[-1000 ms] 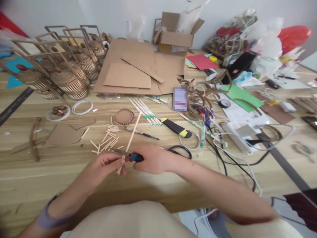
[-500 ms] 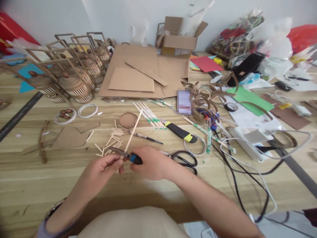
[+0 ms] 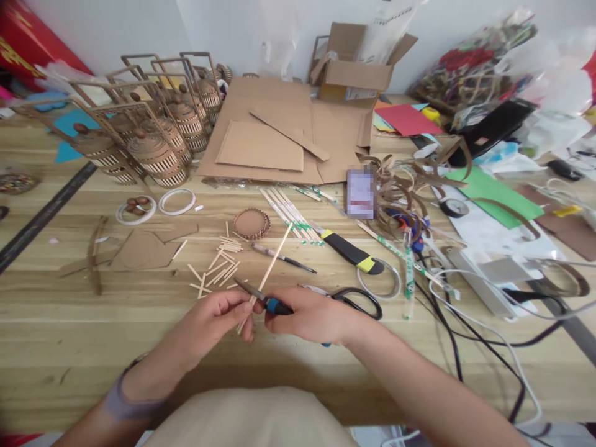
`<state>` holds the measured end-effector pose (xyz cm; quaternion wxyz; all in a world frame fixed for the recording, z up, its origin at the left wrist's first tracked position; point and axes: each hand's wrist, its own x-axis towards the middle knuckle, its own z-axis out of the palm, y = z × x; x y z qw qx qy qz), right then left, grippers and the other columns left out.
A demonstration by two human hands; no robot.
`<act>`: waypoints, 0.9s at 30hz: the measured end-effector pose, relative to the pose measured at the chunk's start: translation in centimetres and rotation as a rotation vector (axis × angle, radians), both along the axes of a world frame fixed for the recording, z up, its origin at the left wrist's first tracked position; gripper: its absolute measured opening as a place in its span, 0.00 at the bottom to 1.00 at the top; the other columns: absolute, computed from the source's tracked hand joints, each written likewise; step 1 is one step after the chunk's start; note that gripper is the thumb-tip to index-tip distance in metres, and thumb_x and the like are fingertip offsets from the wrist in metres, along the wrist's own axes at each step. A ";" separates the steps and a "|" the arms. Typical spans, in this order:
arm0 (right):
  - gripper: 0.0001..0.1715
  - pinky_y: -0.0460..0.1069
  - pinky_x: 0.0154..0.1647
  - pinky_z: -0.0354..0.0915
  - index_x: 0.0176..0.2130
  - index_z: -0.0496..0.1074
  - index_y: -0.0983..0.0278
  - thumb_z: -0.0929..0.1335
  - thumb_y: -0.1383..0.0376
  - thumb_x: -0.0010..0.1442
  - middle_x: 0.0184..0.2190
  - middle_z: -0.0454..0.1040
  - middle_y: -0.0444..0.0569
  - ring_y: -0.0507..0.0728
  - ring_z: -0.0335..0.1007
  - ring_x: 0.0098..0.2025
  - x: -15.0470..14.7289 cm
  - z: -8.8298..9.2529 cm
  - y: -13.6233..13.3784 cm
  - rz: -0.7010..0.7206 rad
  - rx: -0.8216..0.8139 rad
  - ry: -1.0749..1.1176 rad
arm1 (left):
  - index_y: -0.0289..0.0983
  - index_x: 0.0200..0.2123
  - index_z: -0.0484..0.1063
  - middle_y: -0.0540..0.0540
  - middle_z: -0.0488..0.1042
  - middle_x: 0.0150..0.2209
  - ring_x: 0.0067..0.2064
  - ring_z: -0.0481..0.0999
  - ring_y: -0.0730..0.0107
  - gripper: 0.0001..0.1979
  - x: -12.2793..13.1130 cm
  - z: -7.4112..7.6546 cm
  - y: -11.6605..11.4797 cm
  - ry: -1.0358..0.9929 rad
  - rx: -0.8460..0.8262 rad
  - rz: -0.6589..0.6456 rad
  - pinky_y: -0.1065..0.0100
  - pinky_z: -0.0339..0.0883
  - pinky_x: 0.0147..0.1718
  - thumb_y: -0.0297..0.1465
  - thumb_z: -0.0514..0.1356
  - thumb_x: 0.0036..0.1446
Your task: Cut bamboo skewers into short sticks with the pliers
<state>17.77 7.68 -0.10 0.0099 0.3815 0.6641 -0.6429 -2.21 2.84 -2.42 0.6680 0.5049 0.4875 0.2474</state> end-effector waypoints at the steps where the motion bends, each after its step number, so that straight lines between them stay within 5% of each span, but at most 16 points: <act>1: 0.08 0.46 0.33 0.57 0.37 0.70 0.63 0.66 0.66 0.53 0.30 0.66 0.41 0.52 0.60 0.33 0.1 0.0 0.0 -0.008 -0.041 0.019 | 0.38 0.25 0.71 0.50 0.73 0.24 0.31 0.71 0.66 0.18 0.0 0.0 0.0 -0.027 -0.014 0.003 0.65 0.61 0.38 0.43 0.55 0.61; 9: 0.08 0.45 0.32 0.57 0.37 0.68 0.62 0.66 0.66 0.53 0.29 0.66 0.41 0.51 0.60 0.32 0.4 -0.4 -0.3 -0.042 -0.130 0.057 | 0.38 0.25 0.70 0.51 0.72 0.22 0.30 0.71 0.66 0.17 0.2 -0.2 -0.2 -0.097 -0.049 0.020 0.65 0.61 0.39 0.43 0.56 0.60; 19: 0.08 0.46 0.32 0.54 0.34 0.68 0.62 0.64 0.70 0.51 0.26 0.61 0.39 0.51 0.56 0.29 0.0 -0.3 -1.1 -0.055 0.138 -0.032 | 0.38 0.22 0.67 0.50 0.70 0.23 0.31 0.71 0.67 0.20 0.5 0.2 -0.3 0.019 0.066 -0.017 0.65 0.62 0.40 0.41 0.52 0.63; 27: 0.11 0.46 0.35 0.59 0.37 0.67 0.63 0.67 0.64 0.51 0.32 0.69 0.44 0.53 0.63 0.35 0.4 -0.4 -1.0 -0.123 -0.219 0.118 | 0.38 0.25 0.66 0.53 0.68 0.21 0.29 0.71 0.70 0.17 0.7 0.6 -0.4 -0.059 -0.019 0.039 0.67 0.65 0.38 0.41 0.52 0.63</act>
